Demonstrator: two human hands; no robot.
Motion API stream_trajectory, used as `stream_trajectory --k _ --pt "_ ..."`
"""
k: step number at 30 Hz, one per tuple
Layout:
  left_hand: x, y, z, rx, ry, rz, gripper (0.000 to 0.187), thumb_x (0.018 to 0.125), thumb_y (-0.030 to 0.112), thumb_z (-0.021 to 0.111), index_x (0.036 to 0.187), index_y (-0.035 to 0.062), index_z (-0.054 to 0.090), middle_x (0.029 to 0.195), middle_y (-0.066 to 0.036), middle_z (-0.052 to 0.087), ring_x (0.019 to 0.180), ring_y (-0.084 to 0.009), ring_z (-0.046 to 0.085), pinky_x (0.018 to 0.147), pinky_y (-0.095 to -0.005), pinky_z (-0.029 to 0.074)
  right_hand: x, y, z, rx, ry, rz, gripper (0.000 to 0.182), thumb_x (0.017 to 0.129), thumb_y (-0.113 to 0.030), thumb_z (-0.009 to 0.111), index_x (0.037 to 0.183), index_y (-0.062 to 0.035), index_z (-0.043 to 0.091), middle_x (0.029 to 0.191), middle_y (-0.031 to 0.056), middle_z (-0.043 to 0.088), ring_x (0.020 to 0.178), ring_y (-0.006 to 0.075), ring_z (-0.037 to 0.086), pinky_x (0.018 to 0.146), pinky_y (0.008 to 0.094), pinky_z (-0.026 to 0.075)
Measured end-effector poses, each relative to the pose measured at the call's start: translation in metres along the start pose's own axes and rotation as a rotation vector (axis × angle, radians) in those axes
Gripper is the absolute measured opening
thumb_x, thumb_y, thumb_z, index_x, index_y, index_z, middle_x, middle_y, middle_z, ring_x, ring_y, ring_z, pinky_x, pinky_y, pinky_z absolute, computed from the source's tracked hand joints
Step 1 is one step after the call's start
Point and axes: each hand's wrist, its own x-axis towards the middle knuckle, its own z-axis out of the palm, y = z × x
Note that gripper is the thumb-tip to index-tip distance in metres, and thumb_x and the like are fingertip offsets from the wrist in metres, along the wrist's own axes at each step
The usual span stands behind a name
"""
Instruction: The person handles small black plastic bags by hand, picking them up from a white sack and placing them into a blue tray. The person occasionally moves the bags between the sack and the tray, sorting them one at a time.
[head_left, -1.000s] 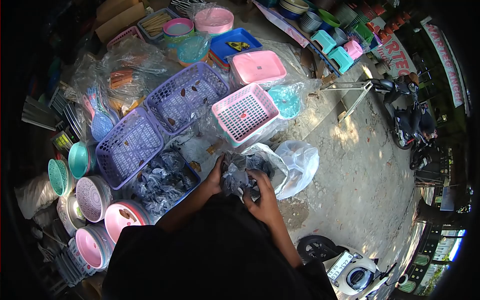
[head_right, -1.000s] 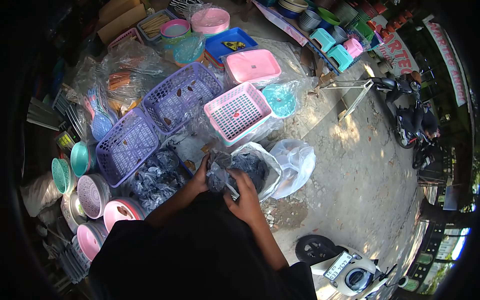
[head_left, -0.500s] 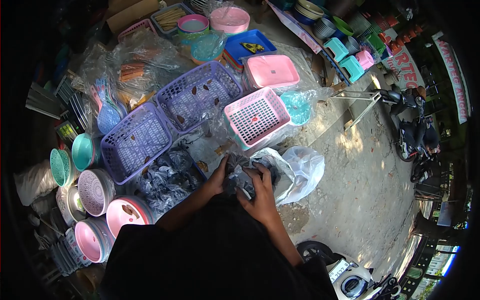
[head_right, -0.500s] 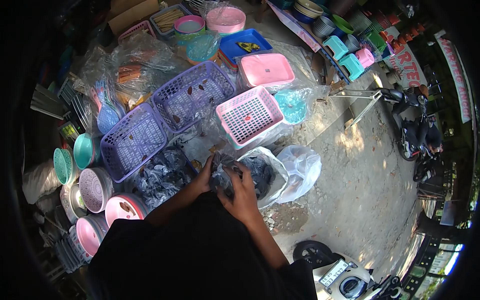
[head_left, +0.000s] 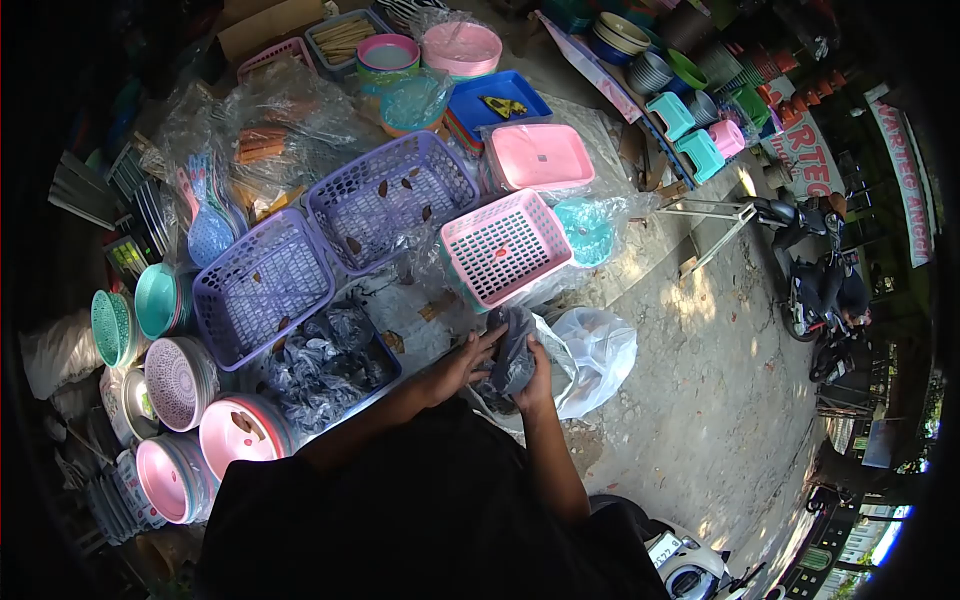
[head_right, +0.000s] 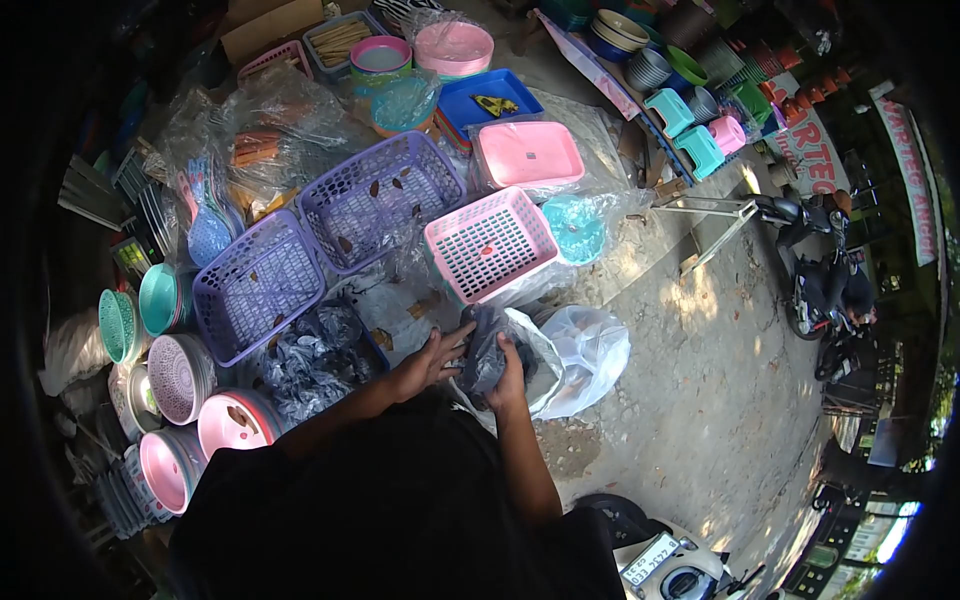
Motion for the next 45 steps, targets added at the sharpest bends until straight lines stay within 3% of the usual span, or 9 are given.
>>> stream_trajectory --k 6,11,17,22,27,31,36,40,45 --pt "-0.004 0.004 -0.025 0.034 0.08 0.062 0.09 0.089 0.074 0.017 0.149 0.0071 0.022 0.153 -0.015 0.024 0.137 -0.0331 0.03 0.11 -0.0509 0.023 0.008 -0.022 -0.047 0.323 -0.202 0.041 0.056 0.089 -0.049 0.034 0.127 -0.0134 0.054 0.11 0.0085 0.065 0.069 0.0254 0.057 0.059 0.0408 0.047" --pt "-0.015 -0.001 -0.049 0.042 0.181 0.042 0.09 0.089 0.074 0.016 0.149 0.0075 0.022 0.152 -0.016 0.027 0.135 -0.0335 0.035 0.109 -0.0498 0.027 0.012 -0.027 -0.057 0.385 -0.258 0.052 0.056 0.087 -0.049 0.037 0.128 -0.0149 0.054 0.112 0.007 0.064 0.07 0.0251 0.057 0.059 0.0419 0.047" --pt "-0.026 -0.032 -0.071 -0.052 0.198 0.0 0.083 0.092 0.068 0.031 0.149 0.0098 0.02 0.152 -0.014 0.028 0.133 -0.0342 0.038 0.106 -0.0482 0.032 0.012 -0.017 -0.034 -0.072 -0.1 -0.003 0.048 0.089 -0.029 0.055 0.132 -0.0097 0.045 0.121 0.0116 0.057 0.111 0.0292 0.057 0.088 0.0444 0.05" --pt "-0.035 -0.074 -0.079 -0.02 0.265 -0.262 0.076 0.094 0.063 0.035 0.15 0.0152 0.017 0.15 -0.012 0.029 0.131 -0.032 0.038 0.105 -0.0486 0.033 0.04 0.049 -0.022 -0.607 -0.138 -0.039 0.039 0.082 -0.011 0.069 0.114 -0.0068 0.047 0.112 0.0121 0.056 0.103 0.0251 0.056 0.087 0.0393 0.048" --pt "-0.061 -0.117 -0.1 -0.237 0.551 -0.241 0.075 0.092 0.062 0.042 0.147 0.0136 0.024 0.142 -0.013 0.038 0.127 -0.0309 0.042 0.101 -0.0478 0.038 0.064 0.135 -0.001 -1.531 -0.426 -0.61 0.033 0.076 -0.014 0.071 0.099 -0.0029 0.05 0.092 0.0156 0.055 0.085 0.0308 0.057 0.072 0.0419 0.045" --pt "-0.084 -0.159 -0.126 -0.555 0.722 -0.183 0.062 0.095 0.056 0.043 0.138 0.0125 0.04 0.131 -0.007 0.051 0.119 -0.0235 0.049 0.099 -0.0439 0.04 0.079 0.197 0.009 -1.649 -0.463 -0.349 0.037 0.072 -0.016 0.073 0.098 -0.0016 0.051 0.094 0.0194 0.055 0.091 0.0336 0.055 0.076 0.0447 0.044" --pt "-0.096 -0.174 -0.141 -0.774 1.088 0.003 0.05 0.098 0.048 0.038 0.13 0.0099 0.048 0.122 -0.007 0.057 0.111 -0.0198 0.056 0.094 -0.0412 0.044 0.096 0.253 0.023 -1.592 -0.693 -0.247 0.052 0.077 -0.016 0.069 0.119 0.0017 0.045 0.113 0.0255 0.051 0.108 0.0415 0.049 0.093 0.0453 0.04" --pt "-0.082 -0.265 -0.183 -1.413 0.858 0.34 0.037 0.099 0.043 0.04 0.103 0.0112 0.059 0.095 -0.005 0.064 0.089 -0.0202 0.061 0.081 -0.0357 0.048 0.11 0.272 0.021 -1.45 -0.991 -0.224 0.063 0.08 -0.015 0.064 0.134 -0.001 0.037 0.129 0.0294 0.045 0.12 0.0441 0.045 0.1 0.0455 0.039" --pt "-0.064 -0.281 -0.193 -1.439 0.889 0.424 0.038 0.099 0.045 0.042 0.09 0.0121 0.058 0.084 -0.004 0.061 0.08 -0.0204 0.06 0.077 -0.0362 0.047 0.124 0.275 0.01 -1.878 -1.135 -0.152 0.071 0.083 -0.013 0.06 0.146 -0.0063 0.026 0.142 0.0257 0.039 0.133 0.0392 0.037 0.106 0.0439 0.036"
